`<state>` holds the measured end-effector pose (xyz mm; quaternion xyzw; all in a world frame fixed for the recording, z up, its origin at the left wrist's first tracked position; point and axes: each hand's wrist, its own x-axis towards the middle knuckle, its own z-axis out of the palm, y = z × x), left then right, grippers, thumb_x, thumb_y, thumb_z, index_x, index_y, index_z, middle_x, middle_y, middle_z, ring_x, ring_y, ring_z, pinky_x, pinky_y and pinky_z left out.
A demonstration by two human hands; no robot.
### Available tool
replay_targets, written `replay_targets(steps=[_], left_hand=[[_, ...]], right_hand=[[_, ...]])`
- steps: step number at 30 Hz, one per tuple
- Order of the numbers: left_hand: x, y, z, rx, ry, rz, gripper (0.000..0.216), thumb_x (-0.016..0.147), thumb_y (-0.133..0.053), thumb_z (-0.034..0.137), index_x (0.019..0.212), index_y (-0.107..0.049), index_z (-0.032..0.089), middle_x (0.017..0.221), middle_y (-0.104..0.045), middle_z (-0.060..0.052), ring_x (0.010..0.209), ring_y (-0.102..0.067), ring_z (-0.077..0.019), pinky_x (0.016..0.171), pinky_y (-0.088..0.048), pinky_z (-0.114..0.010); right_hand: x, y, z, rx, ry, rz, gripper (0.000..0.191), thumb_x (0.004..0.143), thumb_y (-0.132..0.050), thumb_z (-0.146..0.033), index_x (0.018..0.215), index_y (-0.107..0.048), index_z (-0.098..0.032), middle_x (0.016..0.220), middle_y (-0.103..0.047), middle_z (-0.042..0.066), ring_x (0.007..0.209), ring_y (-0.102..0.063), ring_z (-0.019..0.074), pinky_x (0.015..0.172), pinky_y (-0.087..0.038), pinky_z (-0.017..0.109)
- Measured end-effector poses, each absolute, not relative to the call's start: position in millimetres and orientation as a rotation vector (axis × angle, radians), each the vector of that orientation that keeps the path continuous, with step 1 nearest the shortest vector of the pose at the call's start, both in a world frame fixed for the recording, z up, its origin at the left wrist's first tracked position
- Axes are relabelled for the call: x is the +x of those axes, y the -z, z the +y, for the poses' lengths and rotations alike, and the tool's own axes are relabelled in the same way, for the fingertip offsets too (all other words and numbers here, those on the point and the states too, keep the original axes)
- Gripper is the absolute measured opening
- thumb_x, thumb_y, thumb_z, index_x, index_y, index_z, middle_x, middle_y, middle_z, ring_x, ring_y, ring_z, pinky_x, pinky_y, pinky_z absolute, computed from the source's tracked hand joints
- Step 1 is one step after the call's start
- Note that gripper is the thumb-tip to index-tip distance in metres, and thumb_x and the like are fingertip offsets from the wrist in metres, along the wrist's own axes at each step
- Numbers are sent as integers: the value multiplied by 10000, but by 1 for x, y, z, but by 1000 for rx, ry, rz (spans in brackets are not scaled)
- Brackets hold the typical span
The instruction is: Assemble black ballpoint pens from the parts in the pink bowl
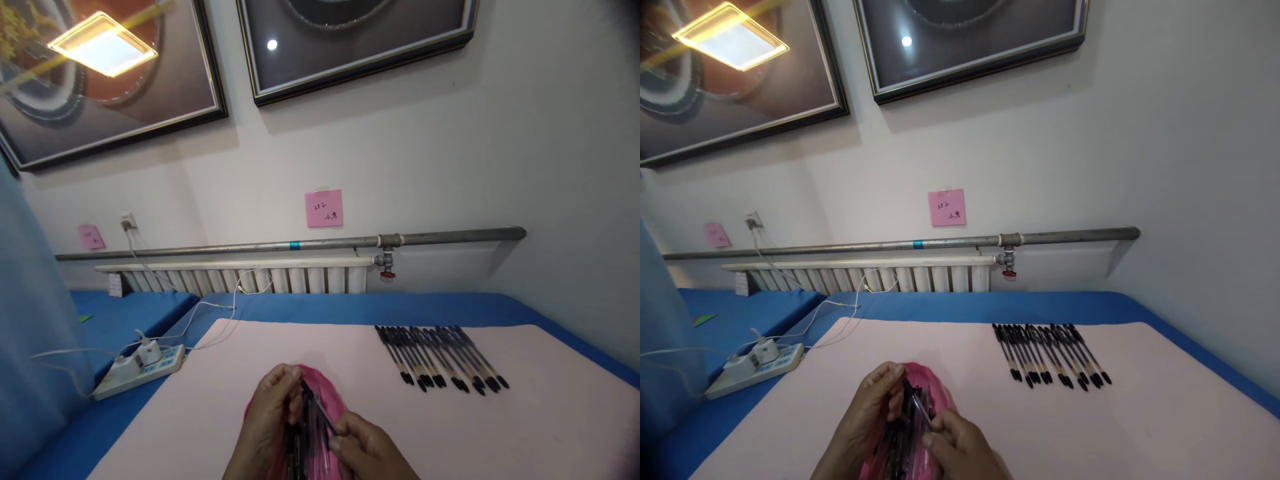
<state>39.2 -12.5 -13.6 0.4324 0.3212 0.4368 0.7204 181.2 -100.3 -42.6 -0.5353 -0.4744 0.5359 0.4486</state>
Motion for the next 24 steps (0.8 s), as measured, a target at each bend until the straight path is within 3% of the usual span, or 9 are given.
replay_targets(steps=[5, 9, 14, 17, 24], left_hand=[[22, 10, -5, 969, -931, 822, 479, 613, -739, 424, 547, -318, 205, 399, -281, 127, 335, -172, -15, 347, -108, -179], [15, 12, -8, 1215, -683, 944, 463, 562, -758, 477, 543, -383, 205, 325, -329, 112, 278, -201, -24, 326, -75, -198], [27, 13, -18, 1141, -610, 793, 354, 695, -659, 492, 680, -500, 176, 438, -385, 92, 318, -209, -18, 337, -97, -192], [36, 12, -21, 1020, -651, 751, 354, 688, -671, 483, 762, -533, 165, 481, -372, 100, 345, -184, -7, 347, -97, -175], [24, 9, -5, 925, -920, 881, 457, 566, -738, 526, 669, -453, 183, 436, -292, 133, 340, -179, -5, 334, -121, -154]], right_hand=[[182, 44, -101, -1441, -1168, -1170, 174, 749, -519, -340, 675, -426, -214, 533, -403, -72, 493, -400, 85, 493, -313, 205], [186, 44, -99, -1424, -1196, -1131, 231, 762, -519, -412, 676, -416, -224, 510, -420, -68, 474, -403, 93, 478, -310, 207], [183, 47, -99, -1391, -1217, -1192, 242, 748, -545, -436, 687, -458, -218, 536, -438, -60, 498, -417, 95, 497, -327, 207], [182, 50, -101, -1416, -1227, -1236, 233, 752, -554, -423, 685, -484, -211, 566, -458, -53, 529, -430, 96, 514, -332, 207], [187, 49, -103, -1393, -1292, -1253, 209, 763, -547, -377, 663, -518, -196, 559, -504, -42, 529, -459, 89, 501, -328, 195]])
